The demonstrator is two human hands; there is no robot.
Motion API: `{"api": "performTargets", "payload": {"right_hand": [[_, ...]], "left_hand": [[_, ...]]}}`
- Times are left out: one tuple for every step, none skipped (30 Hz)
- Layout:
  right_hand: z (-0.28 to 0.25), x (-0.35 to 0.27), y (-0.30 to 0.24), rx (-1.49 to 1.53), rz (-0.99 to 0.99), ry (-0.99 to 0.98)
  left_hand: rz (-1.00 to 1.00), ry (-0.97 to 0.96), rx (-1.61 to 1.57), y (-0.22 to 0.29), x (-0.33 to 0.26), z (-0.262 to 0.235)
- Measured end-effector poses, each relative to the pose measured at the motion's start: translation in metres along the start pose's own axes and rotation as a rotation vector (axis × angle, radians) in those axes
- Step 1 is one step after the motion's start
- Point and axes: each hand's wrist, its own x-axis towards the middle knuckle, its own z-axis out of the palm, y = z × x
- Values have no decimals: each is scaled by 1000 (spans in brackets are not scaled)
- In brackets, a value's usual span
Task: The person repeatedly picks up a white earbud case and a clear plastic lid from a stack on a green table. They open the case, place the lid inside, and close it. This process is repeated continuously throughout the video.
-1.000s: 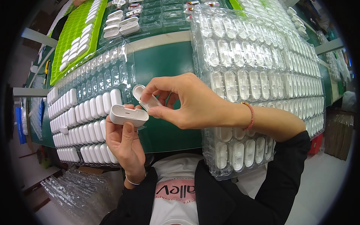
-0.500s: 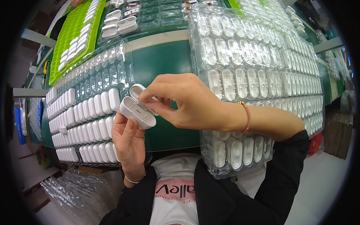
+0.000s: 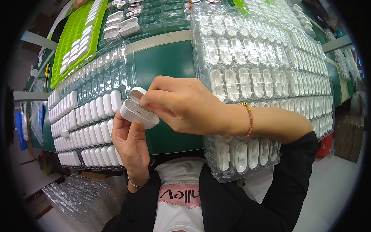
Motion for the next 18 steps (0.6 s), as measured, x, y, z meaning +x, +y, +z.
{"api": "performTargets", "payload": {"right_hand": [[0,-1,1,-5,-1,1],[0,-1,1,-11,-3,1],[0,-1,0,-27,-12,-3],[0,-1,-2,-44,-21,-6],[0,-1,-3,-61,-30,-10],[0,-1,-2,-68,-33,-13],[1,-1,-2,-75,-36,-17],[2,-1,-2,-82,-39,-22],[2,-1,-3,-76,-28,-21],[3,0,-4,-69,-18,-20],[3,0,-5,-62,-8,-20],[3,0,-4,-31,8,-11],[3,-1,-2,1,23,-1],[2,-2,-1,33,38,8],[1,-1,-3,45,51,-5],[0,0,-5,58,64,-18],[-2,1,-6,70,77,-32],[-4,2,-7,55,73,-48]], "left_hand": [[10,2,2,-1,0,0],[10,-5,5,-1,0,1],[13,-7,11,-1,-1,1],[15,-8,17,0,-1,1],[24,-17,29,-1,-2,0],[31,-27,39,-5,-2,-2],[37,-38,49,-7,-2,-3],[46,-4,35,-9,-2,-1],[55,31,21,-10,-3,3],[65,67,7,-11,-4,6],[63,66,7,-10,-5,6],[58,59,6,-10,-4,6],[53,53,5,-10,-4,6],[54,15,12,-10,-4,4],[57,-17,23,-10,-6,0],[61,-49,33,-9,-7,-1],[49,-31,10,-8,-7,-1],[37,-12,-14,-5,-7,2]]}}
